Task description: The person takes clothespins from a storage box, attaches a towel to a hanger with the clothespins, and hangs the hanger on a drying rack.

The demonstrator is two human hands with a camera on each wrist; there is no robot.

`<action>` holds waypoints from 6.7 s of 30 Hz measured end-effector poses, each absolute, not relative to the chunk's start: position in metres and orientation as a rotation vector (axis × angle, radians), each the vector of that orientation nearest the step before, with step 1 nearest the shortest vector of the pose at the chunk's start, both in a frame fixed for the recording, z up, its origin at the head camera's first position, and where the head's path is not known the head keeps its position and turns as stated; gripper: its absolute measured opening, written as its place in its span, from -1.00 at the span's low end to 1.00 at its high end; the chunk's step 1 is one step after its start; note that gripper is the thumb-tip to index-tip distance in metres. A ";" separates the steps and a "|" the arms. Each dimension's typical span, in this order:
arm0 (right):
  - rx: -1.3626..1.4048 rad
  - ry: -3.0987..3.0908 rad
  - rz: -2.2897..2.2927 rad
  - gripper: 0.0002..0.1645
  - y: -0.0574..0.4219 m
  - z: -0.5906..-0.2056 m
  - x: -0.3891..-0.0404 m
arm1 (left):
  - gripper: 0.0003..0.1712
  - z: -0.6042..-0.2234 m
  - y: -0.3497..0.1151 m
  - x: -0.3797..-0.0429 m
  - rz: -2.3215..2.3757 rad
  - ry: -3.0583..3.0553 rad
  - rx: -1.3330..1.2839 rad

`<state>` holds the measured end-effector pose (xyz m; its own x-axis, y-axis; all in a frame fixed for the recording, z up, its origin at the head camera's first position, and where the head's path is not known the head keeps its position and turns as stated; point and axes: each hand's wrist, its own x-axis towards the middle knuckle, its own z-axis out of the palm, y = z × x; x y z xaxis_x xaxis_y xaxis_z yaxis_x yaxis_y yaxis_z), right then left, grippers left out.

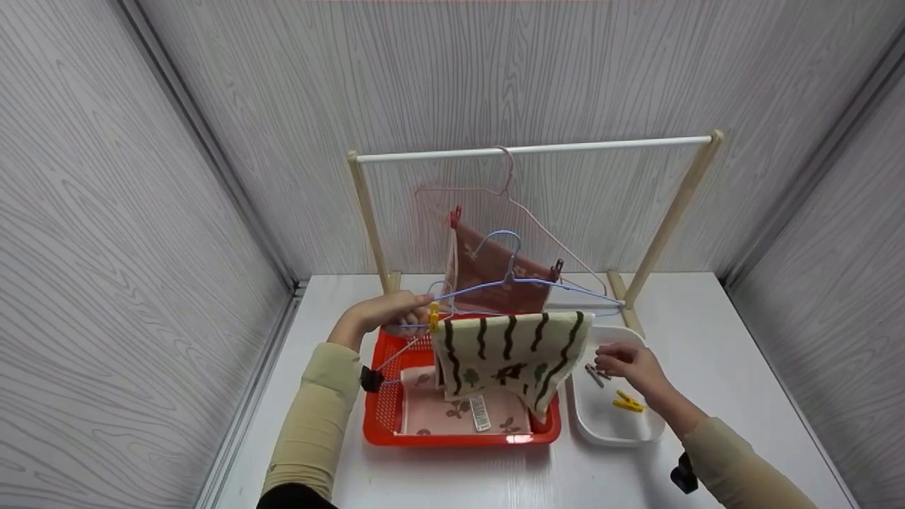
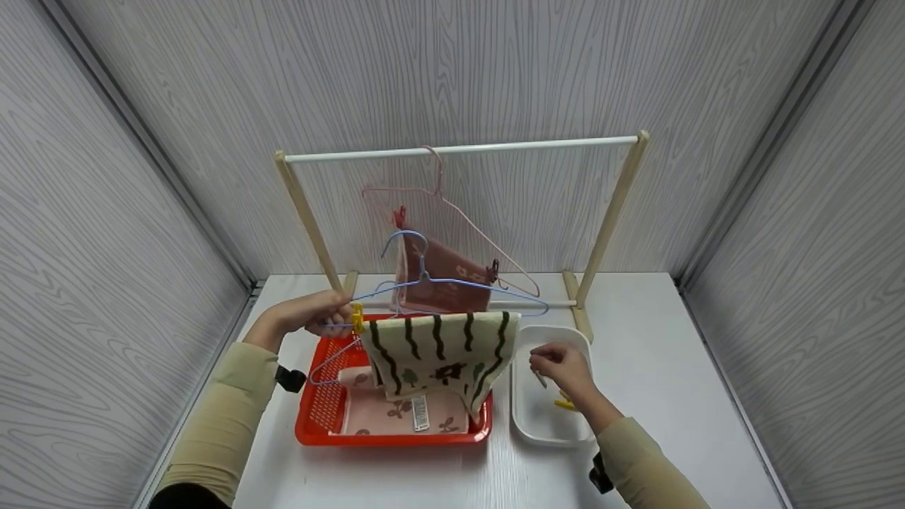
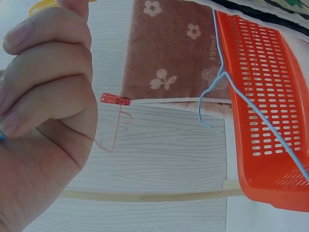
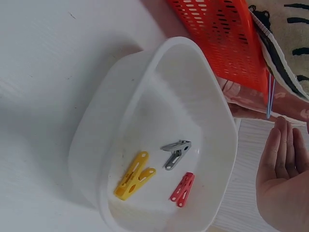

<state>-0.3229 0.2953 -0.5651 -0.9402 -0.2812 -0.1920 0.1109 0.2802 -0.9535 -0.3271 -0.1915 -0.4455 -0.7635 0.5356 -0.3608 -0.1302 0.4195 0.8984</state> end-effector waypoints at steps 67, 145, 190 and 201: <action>0.327 2.332 -1.578 -0.33 0.310 -0.647 -0.333 | -0.37 -0.449 -0.197 -0.321 1.363 2.048 0.279; 0.122 2.620 -1.274 -0.50 0.314 -0.667 -0.334 | -0.38 -0.457 -0.195 -0.316 1.360 2.040 0.204; 0.131 2.446 -1.525 -0.43 0.318 -0.647 -0.322 | -0.39 -0.459 -0.198 -0.316 1.383 2.034 0.295; 0.101 2.485 -1.476 -0.46 0.322 -0.640 -0.319 | -0.40 -0.459 -0.195 -0.316 1.363 2.057 0.226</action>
<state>-0.3188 0.3220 -0.6400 -0.9666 -0.0669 -0.2476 0.1854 0.4850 -0.8547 -0.3160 -0.1951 -0.4587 -0.7730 0.4739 -0.4217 -0.2034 0.4444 0.8724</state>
